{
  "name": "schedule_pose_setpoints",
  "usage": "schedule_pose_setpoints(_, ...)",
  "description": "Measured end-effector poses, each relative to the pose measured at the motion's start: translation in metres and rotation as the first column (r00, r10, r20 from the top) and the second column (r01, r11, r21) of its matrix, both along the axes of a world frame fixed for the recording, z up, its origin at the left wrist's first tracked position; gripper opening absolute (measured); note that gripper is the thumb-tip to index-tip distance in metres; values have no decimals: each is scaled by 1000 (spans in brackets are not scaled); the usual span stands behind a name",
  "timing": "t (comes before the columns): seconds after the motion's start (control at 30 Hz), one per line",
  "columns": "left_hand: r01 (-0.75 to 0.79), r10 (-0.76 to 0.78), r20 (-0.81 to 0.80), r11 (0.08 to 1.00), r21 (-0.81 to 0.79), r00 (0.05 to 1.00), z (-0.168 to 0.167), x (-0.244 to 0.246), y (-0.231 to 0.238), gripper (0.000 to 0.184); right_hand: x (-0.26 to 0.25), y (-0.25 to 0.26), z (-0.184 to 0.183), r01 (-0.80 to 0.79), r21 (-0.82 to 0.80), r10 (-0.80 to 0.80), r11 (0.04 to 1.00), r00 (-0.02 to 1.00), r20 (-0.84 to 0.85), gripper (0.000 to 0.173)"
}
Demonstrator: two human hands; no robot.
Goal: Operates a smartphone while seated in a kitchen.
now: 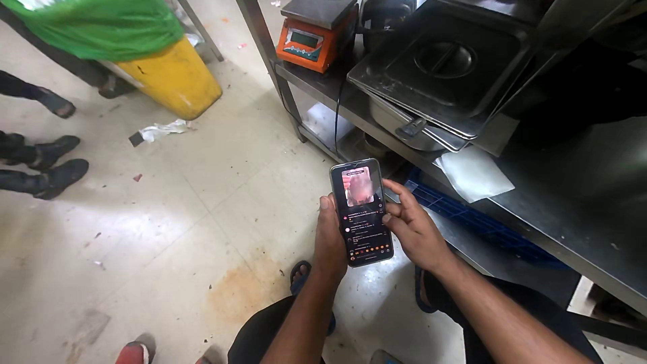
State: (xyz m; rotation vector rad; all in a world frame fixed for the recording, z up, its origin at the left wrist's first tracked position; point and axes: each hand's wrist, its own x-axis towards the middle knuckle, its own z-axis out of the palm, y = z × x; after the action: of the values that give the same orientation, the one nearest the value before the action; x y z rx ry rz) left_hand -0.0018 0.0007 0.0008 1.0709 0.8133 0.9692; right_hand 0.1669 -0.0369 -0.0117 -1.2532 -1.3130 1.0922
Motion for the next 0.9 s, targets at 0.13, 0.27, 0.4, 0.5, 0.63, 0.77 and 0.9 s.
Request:
schedule_pose_setpoints(0.13,-3,3,14,1000,1,1000,-1,1,1,90,0,1,1,-1,-14,0,1000,1000,-5,61)
schedule_pose_setpoints(0.27,-1,1,4,1000,12,1000,-1,0,1,88,0,1,1,-7,-10,7,1000,1000,-7,61)
schedule_pose_setpoints(0.4,-5,6,-15,1000,11,1000,-2,0,1,91,0,1,0,-2,-6,2,1000,1000,0,61)
schedule_pose_setpoints(0.5,-18,18,-22,1000,7,1000,-1,0,1,90,0,1,0,-2,-14,2,1000,1000,-9,61)
schedule_pose_setpoints(0.63,-18,18,-14,1000,6,1000,-1,0,1,90,0,1,-1,0,-17,0,1000,1000,-23,62)
schedule_pose_setpoints(0.77,-9,9,-6,1000,3,1000,-2,0,1,90,0,1,-2,-2,-23,2,1000,1000,-19,62)
schedule_pose_setpoints(0.9,4,-4,12,1000,-11,1000,-1,0,1,90,0,1,-1,0,-25,0,1000,1000,-22,62)
